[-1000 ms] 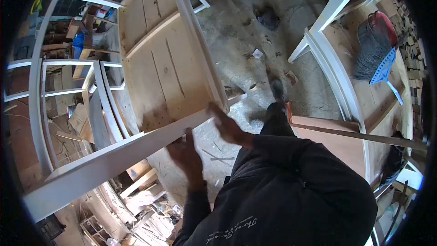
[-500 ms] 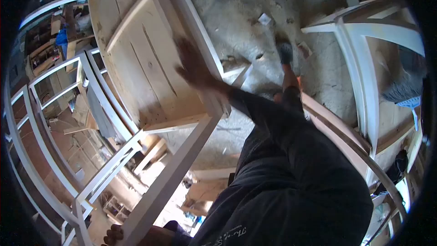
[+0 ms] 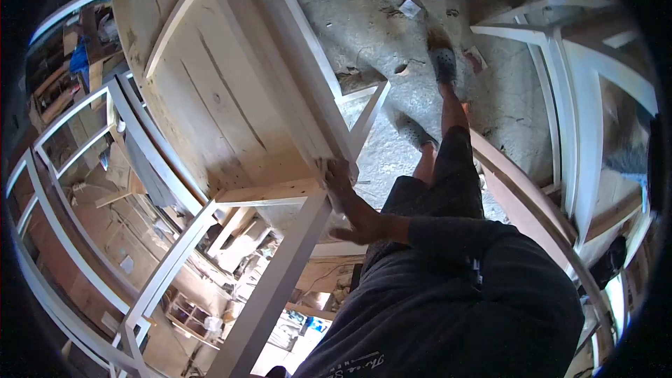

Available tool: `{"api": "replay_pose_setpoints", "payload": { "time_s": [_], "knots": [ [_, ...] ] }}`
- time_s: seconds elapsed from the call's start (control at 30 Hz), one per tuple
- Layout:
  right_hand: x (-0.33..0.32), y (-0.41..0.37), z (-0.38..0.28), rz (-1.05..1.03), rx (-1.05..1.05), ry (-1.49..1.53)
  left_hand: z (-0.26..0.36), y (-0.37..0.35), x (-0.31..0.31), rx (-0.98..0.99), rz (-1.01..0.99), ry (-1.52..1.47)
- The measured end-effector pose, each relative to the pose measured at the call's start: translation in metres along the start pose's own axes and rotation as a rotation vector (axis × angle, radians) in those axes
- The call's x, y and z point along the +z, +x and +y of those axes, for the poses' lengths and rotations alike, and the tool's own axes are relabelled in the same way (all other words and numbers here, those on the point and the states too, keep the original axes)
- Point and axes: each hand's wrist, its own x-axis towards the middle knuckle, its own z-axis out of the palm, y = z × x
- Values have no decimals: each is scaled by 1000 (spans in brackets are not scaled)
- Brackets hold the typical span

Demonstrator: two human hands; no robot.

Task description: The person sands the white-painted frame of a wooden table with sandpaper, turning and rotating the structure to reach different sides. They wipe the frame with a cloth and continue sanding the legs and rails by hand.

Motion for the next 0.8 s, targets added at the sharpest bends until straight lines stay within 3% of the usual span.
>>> {"api": "replay_pose_setpoints", "payload": {
  "time_s": [0.1,0.2,0.33,0.43,0.57,0.6,0.63,0.7,0.8],
  "knots": [
    [-3,35,15,55,-8,-26,0,-6,-4,5,11,-48],
    [-2,64,15,120,120,-49,-1,-9,-10,6,-42,-70],
    [20,-46,-6,69,107,48,-2,-12,-13,-11,-46,-110],
    [25,-51,-10,138,126,79,0,-8,-13,-11,-85,-137],
    [9,78,42,232,-59,-274,4,-7,-20,-18,-118,-139],
    [6,138,57,400,-131,-192,6,-6,-21,-16,-135,-130],
    [-22,192,49,332,-37,-222,7,-5,-22,-11,-150,-124],
    [-37,258,68,414,-55,-276,9,0,-29,6,-156,-126],
    [-20,244,73,469,-87,-322,6,9,-37,6,-147,-124]
  ]
}}
